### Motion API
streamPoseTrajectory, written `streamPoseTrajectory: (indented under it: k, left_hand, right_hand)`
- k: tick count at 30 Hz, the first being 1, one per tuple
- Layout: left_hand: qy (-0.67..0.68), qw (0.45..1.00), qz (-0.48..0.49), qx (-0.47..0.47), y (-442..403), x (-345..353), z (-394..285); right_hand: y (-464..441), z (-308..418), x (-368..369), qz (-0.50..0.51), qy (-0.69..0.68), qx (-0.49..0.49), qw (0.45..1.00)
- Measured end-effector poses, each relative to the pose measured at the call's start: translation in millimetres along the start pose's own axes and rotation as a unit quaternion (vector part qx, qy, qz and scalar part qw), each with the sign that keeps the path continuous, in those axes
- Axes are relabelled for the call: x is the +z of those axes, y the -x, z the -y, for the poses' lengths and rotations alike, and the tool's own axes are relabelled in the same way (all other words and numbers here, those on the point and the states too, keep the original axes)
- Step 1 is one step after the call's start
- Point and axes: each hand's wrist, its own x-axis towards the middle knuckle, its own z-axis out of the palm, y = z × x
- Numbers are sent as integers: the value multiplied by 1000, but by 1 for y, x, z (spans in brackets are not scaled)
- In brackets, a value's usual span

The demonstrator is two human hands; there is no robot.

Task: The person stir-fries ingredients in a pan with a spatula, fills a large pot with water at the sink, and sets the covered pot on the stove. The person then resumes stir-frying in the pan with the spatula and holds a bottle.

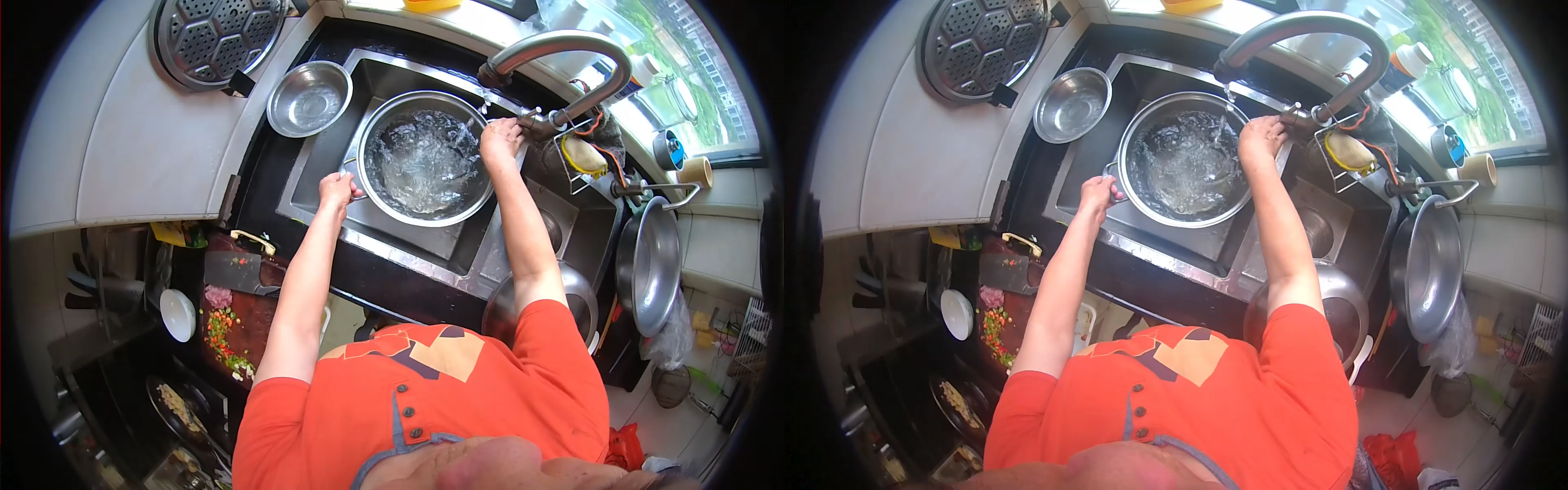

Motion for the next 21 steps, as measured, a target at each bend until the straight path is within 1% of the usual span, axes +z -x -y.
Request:
streamPoseTrajectory:
  k: [3,4,5,7,8,10,11,12,13,15,17,18,19,21]
  left_hand:
    - [9,1000,-12,7,0,-1,-6]
    - [12,1000,-9,6,-2,-1,-6]
    - [11,1000,-11,6,-6,-2,-5]
    - [16,999,-22,17,-14,-4,-2]
    - [4,1000,-17,13,-15,-7,-3]
    - [7,1000,-15,14,-17,-13,-5]
    - [12,1000,-12,17,-23,-17,-6]
    - [53,998,-11,20,-33,-21,-1]
    - [60,998,-10,10,-37,-23,-4]
    - [60,998,-34,-16,-37,-23,-14]
    - [59,997,-43,-22,-29,-24,-18]
    - [53,997,-45,-31,-28,-24,-20]
    - [47,997,-58,-35,-15,-21,-29]
    - [75,996,-40,-22,-2,-26,-41]
  right_hand:
    - [3,6,-5,29,3,-56,998]
    - [-2,2,0,7,-19,-36,999]
    - [-10,-3,4,38,-60,-1,998]
    - [-20,-10,4,154,-107,19,982]
    - [-27,-13,-3,153,-109,20,982]
    - [-36,-16,-13,275,-213,53,936]
    - [-33,-17,-13,272,-217,55,936]
    - [-28,-18,-13,270,-260,99,922]
    - [-25,-19,-9,267,-302,141,904]
    - [-22,-20,11,251,-325,163,897]
    - [-14,-19,-2,236,-335,140,902]
    - [-11,-18,-6,205,-316,116,919]
    - [-9,-17,-12,194,-315,114,922]
    - [-9,-18,-11,202,-303,97,926]
